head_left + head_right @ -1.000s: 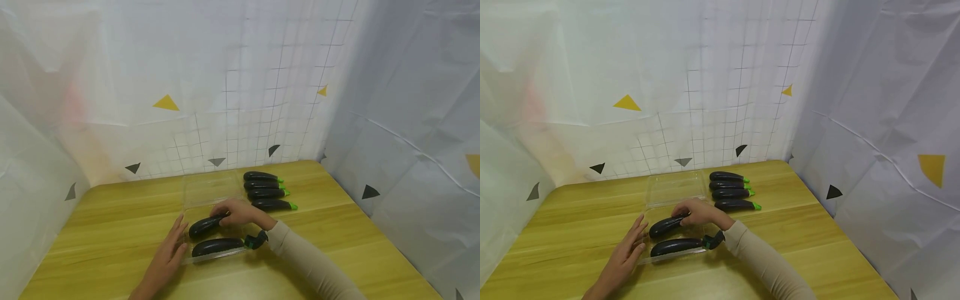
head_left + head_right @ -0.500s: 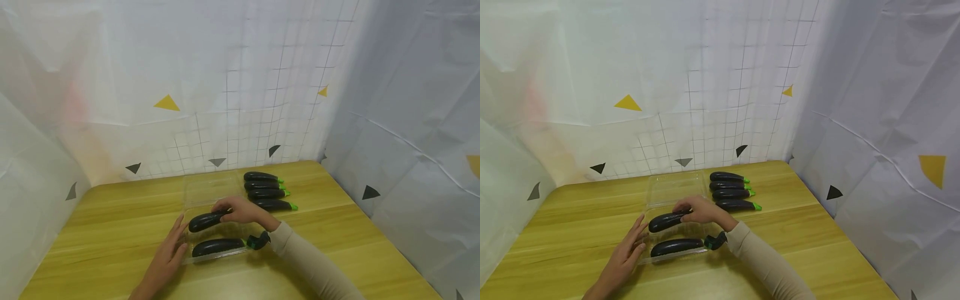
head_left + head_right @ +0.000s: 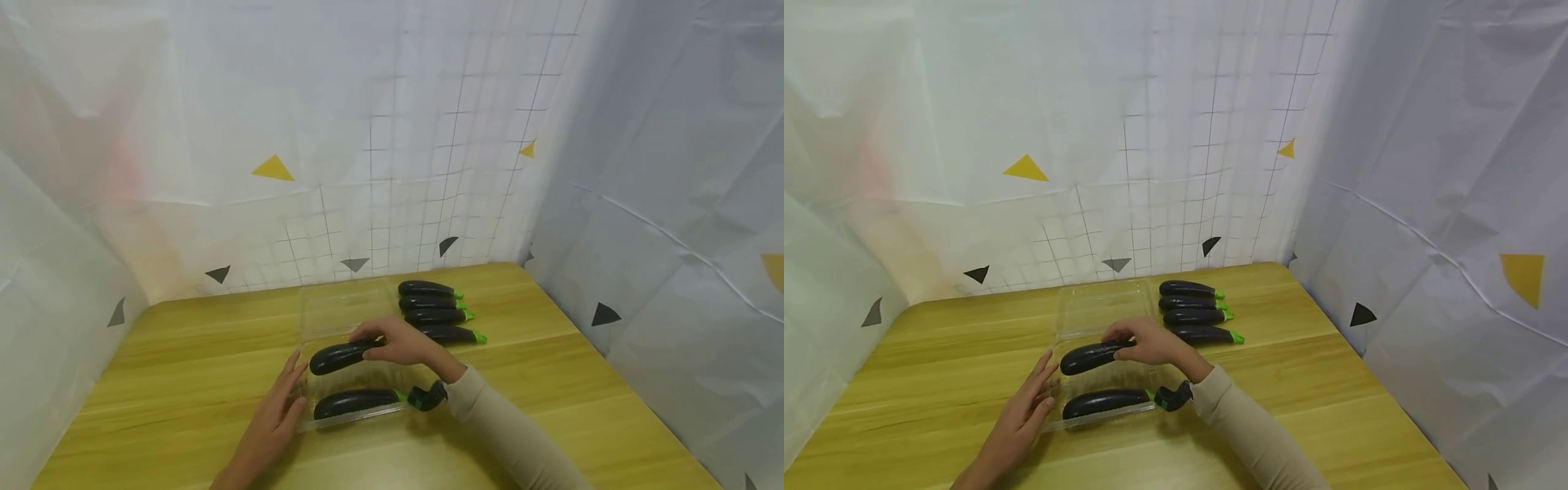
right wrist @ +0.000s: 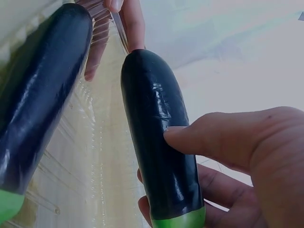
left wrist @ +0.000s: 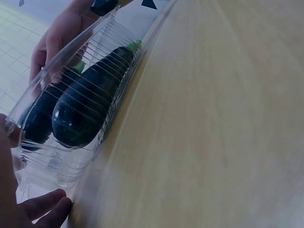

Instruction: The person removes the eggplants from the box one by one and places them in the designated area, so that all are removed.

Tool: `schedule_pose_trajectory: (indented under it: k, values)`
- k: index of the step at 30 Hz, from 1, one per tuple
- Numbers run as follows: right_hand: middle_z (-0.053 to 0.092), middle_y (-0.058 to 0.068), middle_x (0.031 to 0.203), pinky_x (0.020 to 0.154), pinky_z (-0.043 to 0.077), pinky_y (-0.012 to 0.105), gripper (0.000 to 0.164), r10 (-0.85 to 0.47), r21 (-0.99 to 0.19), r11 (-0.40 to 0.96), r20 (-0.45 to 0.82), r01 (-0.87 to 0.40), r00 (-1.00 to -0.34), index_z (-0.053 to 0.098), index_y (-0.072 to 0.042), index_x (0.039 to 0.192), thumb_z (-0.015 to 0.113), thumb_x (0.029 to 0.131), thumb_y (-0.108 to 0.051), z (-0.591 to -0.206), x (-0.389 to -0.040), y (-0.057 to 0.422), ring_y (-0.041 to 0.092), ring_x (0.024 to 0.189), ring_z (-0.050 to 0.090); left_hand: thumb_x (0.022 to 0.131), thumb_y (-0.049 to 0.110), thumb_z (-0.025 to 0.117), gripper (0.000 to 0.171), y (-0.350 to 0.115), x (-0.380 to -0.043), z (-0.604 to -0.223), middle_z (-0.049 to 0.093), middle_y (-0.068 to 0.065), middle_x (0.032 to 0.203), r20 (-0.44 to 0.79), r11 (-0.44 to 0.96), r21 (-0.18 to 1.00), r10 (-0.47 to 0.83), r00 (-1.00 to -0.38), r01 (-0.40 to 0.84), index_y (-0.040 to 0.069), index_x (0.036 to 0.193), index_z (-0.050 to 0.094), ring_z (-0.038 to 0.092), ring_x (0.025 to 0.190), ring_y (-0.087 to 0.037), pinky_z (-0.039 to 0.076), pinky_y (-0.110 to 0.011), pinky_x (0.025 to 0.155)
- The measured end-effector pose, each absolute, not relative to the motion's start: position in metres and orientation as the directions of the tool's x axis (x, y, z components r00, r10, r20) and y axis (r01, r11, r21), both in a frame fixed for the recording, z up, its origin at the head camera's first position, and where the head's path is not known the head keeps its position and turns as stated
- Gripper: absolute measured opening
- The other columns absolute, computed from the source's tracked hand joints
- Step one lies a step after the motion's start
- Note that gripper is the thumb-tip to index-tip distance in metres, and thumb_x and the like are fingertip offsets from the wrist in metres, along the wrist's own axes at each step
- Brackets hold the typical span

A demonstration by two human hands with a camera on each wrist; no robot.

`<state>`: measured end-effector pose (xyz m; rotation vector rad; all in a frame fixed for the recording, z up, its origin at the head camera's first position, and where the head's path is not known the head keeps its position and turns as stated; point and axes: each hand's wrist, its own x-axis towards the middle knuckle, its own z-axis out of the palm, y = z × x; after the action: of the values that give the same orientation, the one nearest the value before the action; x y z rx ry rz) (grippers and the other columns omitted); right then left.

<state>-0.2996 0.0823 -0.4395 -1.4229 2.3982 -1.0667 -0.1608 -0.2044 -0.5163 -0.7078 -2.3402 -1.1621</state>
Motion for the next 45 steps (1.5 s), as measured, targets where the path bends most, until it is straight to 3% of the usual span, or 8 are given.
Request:
schedule_pose_trajectory:
  k: [13, 22, 39, 45]
  values:
    - [0.068, 0.004, 0.131, 0.094, 0.054, 0.033, 0.035, -0.812, -0.606, 0.276, 0.267, -0.746, -0.518, 0.069, -0.005, 0.134, 0.072, 0.099, -0.009, -0.432, -0.291, 0.092, 0.013, 0.114, 0.064, 0.098, -0.009, 0.061, 0.054, -0.204, -0.161, -0.514, 0.031, -0.025, 0.164, 0.589, 0.51, 0.594, 0.251, -0.768, 0.622, -0.005, 0.15, 0.048, 0.051, 0.134, -0.041, 0.027, -0.014, 0.111]
    - [0.069, 0.001, 0.128, 0.095, 0.054, 0.034, 0.035, -0.803, -0.597, 0.267, 0.295, -0.756, -0.517, 0.069, -0.006, 0.133, 0.073, 0.098, -0.009, -0.432, -0.29, 0.097, 0.012, 0.114, 0.064, 0.098, -0.01, 0.061, 0.059, -0.204, -0.161, -0.514, 0.031, -0.025, 0.164, 0.591, 0.514, 0.589, 0.252, -0.766, 0.624, 0.002, 0.154, 0.046, 0.052, 0.133, -0.041, 0.028, -0.013, 0.11]
    - [0.071, -0.002, 0.124, 0.09, 0.056, 0.031, 0.036, -0.77, -0.615, 0.298, 0.298, -0.73, -0.565, 0.07, -0.008, 0.132, 0.075, 0.097, -0.009, -0.435, -0.286, 0.108, 0.009, 0.111, 0.065, 0.099, -0.009, 0.06, 0.06, -0.205, -0.162, -0.516, 0.029, -0.025, 0.165, 0.583, 0.509, 0.594, 0.261, -0.769, 0.623, 0.004, 0.156, 0.044, 0.056, 0.128, -0.045, 0.031, -0.015, 0.109]
    - [0.071, -0.004, 0.123, 0.091, 0.056, 0.032, 0.036, -0.765, -0.611, 0.307, 0.298, -0.729, -0.571, 0.07, -0.009, 0.132, 0.075, 0.097, -0.01, -0.433, -0.284, 0.113, 0.009, 0.111, 0.065, 0.098, -0.011, 0.06, 0.06, -0.205, -0.161, -0.516, 0.029, -0.027, 0.164, 0.587, 0.504, 0.591, 0.266, -0.764, 0.629, 0.002, 0.155, 0.044, 0.052, 0.132, -0.043, 0.03, -0.014, 0.109]
